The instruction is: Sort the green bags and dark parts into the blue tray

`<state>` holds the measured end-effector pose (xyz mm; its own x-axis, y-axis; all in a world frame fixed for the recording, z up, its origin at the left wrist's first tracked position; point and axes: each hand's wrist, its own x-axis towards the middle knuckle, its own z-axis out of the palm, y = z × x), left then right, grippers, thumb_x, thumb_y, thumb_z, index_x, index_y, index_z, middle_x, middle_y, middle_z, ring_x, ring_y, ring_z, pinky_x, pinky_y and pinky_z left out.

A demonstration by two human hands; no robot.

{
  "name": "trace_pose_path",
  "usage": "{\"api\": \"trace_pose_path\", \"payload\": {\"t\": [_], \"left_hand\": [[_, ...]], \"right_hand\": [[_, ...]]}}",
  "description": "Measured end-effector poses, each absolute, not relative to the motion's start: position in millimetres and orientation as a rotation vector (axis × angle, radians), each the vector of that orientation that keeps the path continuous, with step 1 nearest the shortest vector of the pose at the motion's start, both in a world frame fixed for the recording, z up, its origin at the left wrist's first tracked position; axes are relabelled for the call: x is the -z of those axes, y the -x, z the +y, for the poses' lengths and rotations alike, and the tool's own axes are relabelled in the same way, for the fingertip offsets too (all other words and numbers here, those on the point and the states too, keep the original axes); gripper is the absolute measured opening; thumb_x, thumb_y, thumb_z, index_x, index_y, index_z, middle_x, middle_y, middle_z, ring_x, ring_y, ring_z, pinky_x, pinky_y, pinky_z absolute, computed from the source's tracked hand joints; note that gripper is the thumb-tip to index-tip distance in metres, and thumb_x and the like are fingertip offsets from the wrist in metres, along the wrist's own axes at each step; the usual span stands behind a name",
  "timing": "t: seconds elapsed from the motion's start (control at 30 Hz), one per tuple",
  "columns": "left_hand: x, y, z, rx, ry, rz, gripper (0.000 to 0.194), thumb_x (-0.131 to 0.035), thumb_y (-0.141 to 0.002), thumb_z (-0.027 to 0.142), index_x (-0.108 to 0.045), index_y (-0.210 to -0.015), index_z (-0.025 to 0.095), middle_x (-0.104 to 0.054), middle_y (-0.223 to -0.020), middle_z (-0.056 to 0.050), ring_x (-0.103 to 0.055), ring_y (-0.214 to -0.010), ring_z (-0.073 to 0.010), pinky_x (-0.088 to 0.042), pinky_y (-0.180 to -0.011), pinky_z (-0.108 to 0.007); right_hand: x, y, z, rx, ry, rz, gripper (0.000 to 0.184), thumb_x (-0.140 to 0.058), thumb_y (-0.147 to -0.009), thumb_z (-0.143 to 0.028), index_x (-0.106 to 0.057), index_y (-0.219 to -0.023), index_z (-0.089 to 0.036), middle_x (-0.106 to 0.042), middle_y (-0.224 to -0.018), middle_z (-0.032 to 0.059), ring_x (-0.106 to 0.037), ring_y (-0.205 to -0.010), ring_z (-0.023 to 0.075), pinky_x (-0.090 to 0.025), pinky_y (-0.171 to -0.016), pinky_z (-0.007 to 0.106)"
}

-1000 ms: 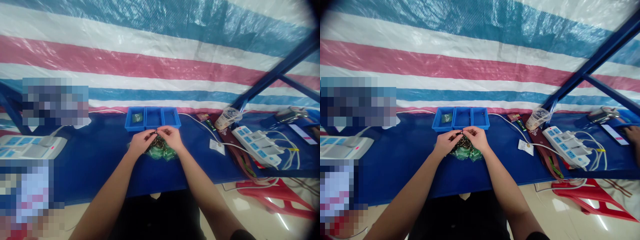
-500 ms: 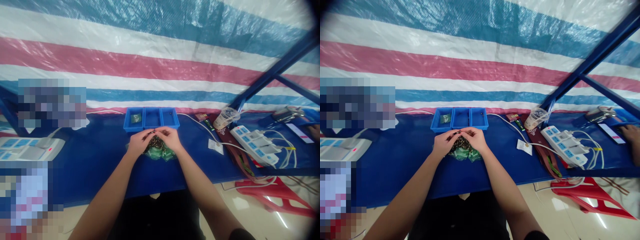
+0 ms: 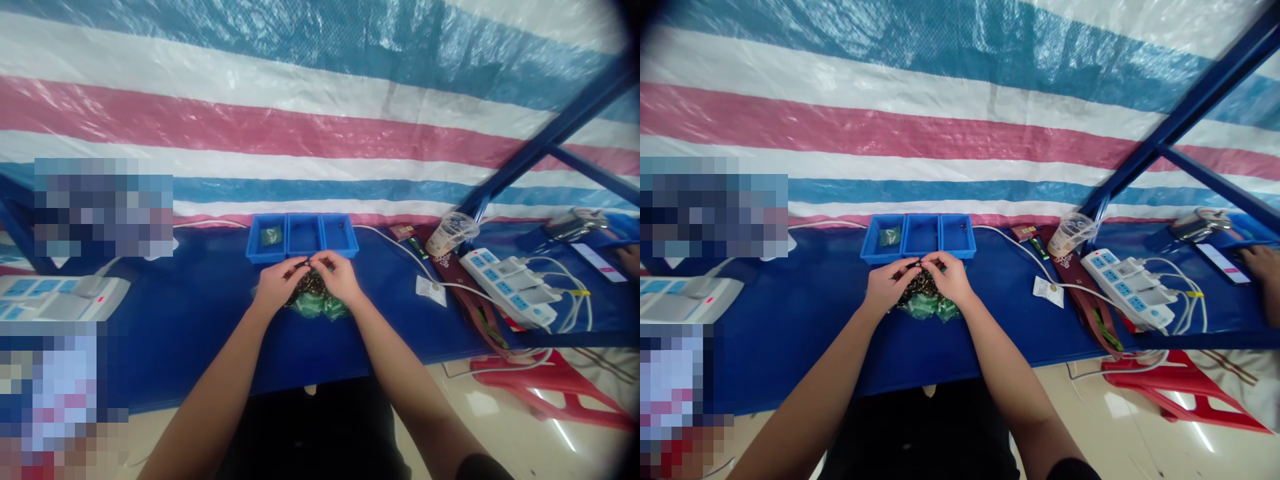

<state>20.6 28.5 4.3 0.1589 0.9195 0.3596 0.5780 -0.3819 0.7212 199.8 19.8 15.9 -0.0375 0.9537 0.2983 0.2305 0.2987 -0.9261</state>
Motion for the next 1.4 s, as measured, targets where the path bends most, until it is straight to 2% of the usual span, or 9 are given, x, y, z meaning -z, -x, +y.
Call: {"api": "trace_pose_path", "payload": {"t": [0.33, 0.63, 0.83, 1.03, 1.2, 1.4], "left_hand": [[-4, -21, 29, -1.117, -2.094, 1.391, 0.03, -0.058, -0.09, 0.044, -0.076, -0.102, 0.023, -0.076, -0.087, -0.002, -0.067, -0.069, -0.0123, -0.053, -0.076, -0.022], [-3, -23, 28, -1.185, -2.077, 1.436, 0.03, -0.063, -0.087, 0.044, -0.075, -0.102, 0.022, -0.075, -0.082, -0.001, -0.065, -0.067, -0.0113, -0.052, -0.073, -0.021], [0, -24, 28, -1.217, -2.025, 1.464, 0.029, -0.061, -0.088, 0.043, -0.074, -0.099, 0.02, -0.07, -0.07, 0.001, -0.062, -0.06, -0.0096, -0.049, -0.065, -0.02], [-5, -24, 28, -1.204, -2.042, 1.442, 0.027, -0.059, -0.09, 0.041, -0.073, -0.1, 0.02, -0.069, -0.069, 0.001, -0.061, -0.06, -0.01, -0.048, -0.065, -0.021], [-9, -24, 27, -1.198, -2.032, 1.423, 0.028, -0.059, -0.089, 0.041, -0.073, -0.101, 0.02, -0.069, -0.069, 0.001, -0.06, -0.059, -0.0102, -0.048, -0.064, -0.021], [-9, -24, 25, -1.208, -2.012, 1.406, 0.029, -0.06, -0.088, 0.043, -0.073, -0.103, 0.021, -0.069, -0.07, 0.001, -0.06, -0.059, -0.0103, -0.049, -0.065, -0.022]], "right_hand": [[-15, -201, 20, -0.751, 1.147, -1.605, 0.021, -0.059, -0.09, -0.037, -0.069, -0.087, -0.019, -0.07, -0.083, 0.0034, -0.062, -0.074, 0.0151, -0.049, -0.071, 0.027], [-15, -198, 19, -0.785, 1.139, -1.511, 0.023, -0.061, -0.088, -0.039, -0.071, -0.087, -0.018, -0.072, -0.084, 0.0039, -0.063, -0.073, 0.0146, -0.05, -0.068, 0.027], [-13, -199, 21, -0.749, 1.1, -1.54, 0.02, -0.063, -0.088, -0.036, -0.073, -0.094, -0.02, -0.074, -0.091, 0.0054, -0.066, -0.077, 0.0155, -0.052, -0.068, 0.027], [-13, -202, 20, -0.617, 1.081, -1.617, 0.017, -0.064, -0.088, -0.034, -0.075, -0.095, -0.022, -0.073, -0.086, 0.0044, -0.064, -0.072, 0.0157, -0.051, -0.065, 0.028], [-16, -204, 18, -0.52, 1.075, -1.685, 0.017, -0.062, -0.09, -0.032, -0.075, -0.098, -0.024, -0.072, -0.082, 0.0028, -0.063, -0.069, 0.0154, -0.052, -0.071, 0.029], [-19, -204, 16, -0.506, 1.096, -1.741, 0.019, -0.058, -0.093, -0.033, -0.074, -0.097, -0.024, -0.073, -0.087, 0.003, -0.065, -0.077, 0.0163, -0.052, -0.078, 0.029]]}}
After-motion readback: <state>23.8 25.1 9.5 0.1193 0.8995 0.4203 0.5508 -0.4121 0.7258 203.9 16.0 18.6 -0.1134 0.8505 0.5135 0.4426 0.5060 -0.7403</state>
